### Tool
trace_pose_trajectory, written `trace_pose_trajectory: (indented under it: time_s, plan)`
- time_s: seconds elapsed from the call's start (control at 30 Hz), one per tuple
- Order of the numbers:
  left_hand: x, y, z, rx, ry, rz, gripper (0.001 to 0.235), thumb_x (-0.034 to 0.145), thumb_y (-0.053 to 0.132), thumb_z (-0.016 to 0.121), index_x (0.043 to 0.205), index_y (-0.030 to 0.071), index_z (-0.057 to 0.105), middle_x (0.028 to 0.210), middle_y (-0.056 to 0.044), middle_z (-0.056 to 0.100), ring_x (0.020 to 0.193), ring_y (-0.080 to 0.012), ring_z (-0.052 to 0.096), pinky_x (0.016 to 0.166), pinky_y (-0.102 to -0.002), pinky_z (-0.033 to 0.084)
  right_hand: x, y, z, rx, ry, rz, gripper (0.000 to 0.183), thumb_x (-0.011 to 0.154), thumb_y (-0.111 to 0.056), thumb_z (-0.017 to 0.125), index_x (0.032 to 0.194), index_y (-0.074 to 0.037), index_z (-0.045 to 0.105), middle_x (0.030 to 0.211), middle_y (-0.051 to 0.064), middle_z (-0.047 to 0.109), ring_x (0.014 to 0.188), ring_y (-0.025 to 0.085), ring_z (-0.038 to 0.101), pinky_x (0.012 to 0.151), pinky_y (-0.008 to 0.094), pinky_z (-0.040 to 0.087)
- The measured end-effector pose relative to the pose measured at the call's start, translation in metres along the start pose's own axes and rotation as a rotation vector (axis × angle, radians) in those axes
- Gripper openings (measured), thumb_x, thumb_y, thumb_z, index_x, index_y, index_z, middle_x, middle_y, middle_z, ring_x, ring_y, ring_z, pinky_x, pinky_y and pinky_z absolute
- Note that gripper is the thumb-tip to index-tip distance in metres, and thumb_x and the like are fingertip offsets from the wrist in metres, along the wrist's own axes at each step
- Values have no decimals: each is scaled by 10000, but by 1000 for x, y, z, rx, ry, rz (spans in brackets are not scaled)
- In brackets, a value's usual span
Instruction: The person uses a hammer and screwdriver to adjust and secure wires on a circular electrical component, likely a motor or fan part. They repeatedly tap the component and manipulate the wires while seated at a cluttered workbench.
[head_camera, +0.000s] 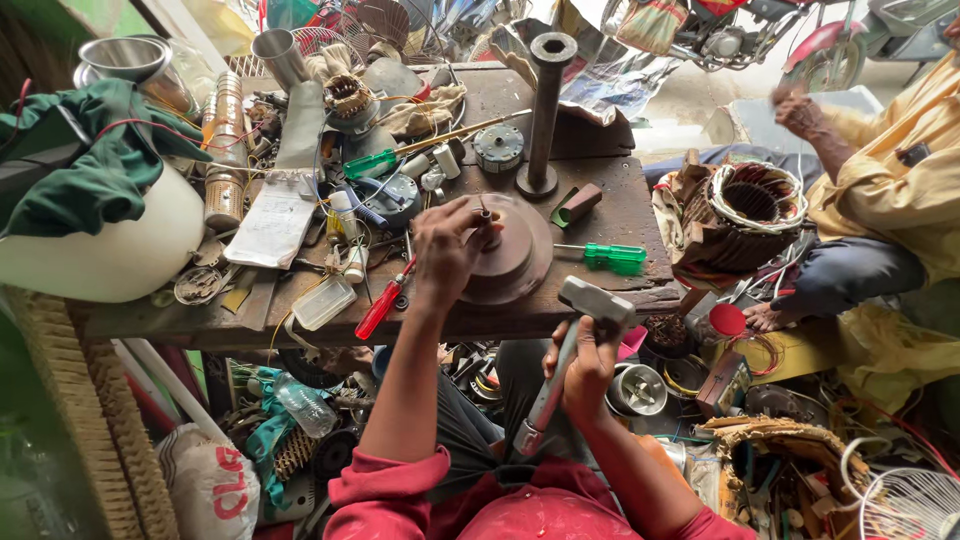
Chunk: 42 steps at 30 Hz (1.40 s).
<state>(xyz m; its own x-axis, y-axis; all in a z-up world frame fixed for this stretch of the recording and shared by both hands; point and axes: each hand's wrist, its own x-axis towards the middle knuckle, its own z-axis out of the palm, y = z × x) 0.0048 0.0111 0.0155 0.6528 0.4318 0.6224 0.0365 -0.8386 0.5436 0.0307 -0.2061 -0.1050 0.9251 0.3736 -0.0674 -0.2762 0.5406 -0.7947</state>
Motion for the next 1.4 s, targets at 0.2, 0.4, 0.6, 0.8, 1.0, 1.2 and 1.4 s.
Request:
trace_pose_trajectory:
  time_s: [0.2,0.4,0.6,0.8,1.0,1.2,1.4]
  plan:
    - [-10,-13,3,-333,-123,-60,195,1009,191,658,1154,90,743,1005,-38,795,1029,-219,720,942,-353,536,11,14,-7,-32,-61,29,224,1056,-300,494,1181,-135,409,850,105,590,501,174,563,386,327,455]
    - [-11,-8,3,-292,-86,-10,212,1046,231,615,1127,78,737,1016,-36,789,1037,-233,704,966,-372,508,17,17,-1,-50,-19,59,261,1070,-330,502,1136,-91,420,851,110,591,500,182,576,395,334,465]
    - [-11,-12,6,-237,-79,-60,191,1025,270,642,1049,115,750,944,-14,796,968,-221,732,914,-364,529,13,12,-1,91,-12,-92,284,1097,-351,484,1157,-77,445,889,93,582,533,168,569,422,327,468]
    - [-11,-17,8,-440,-71,-246,168,1001,254,664,1051,119,749,920,-20,784,892,-182,759,808,-318,581,9,26,14,-112,147,49,248,1024,-360,486,1033,-115,450,756,88,566,463,182,518,378,344,430]
    - [-11,-13,2,-294,-34,-108,108,991,189,710,1023,101,763,922,-37,782,884,-157,761,800,-301,571,7,20,18,72,33,-54,425,1114,-400,473,918,-26,523,757,89,557,519,176,551,428,343,451]
    - [-9,-20,6,-419,-10,-193,114,981,156,684,1048,99,757,937,-40,783,879,-149,767,793,-285,593,6,32,27,-168,254,55,279,1003,-383,486,981,-104,485,731,80,560,446,200,520,372,360,428]
    - [-13,-20,4,-322,0,-80,89,949,143,723,1006,91,766,942,-76,781,895,-209,766,834,-327,577,6,39,25,44,23,-36,438,1155,-408,483,1000,0,507,696,116,541,489,205,536,437,347,452]
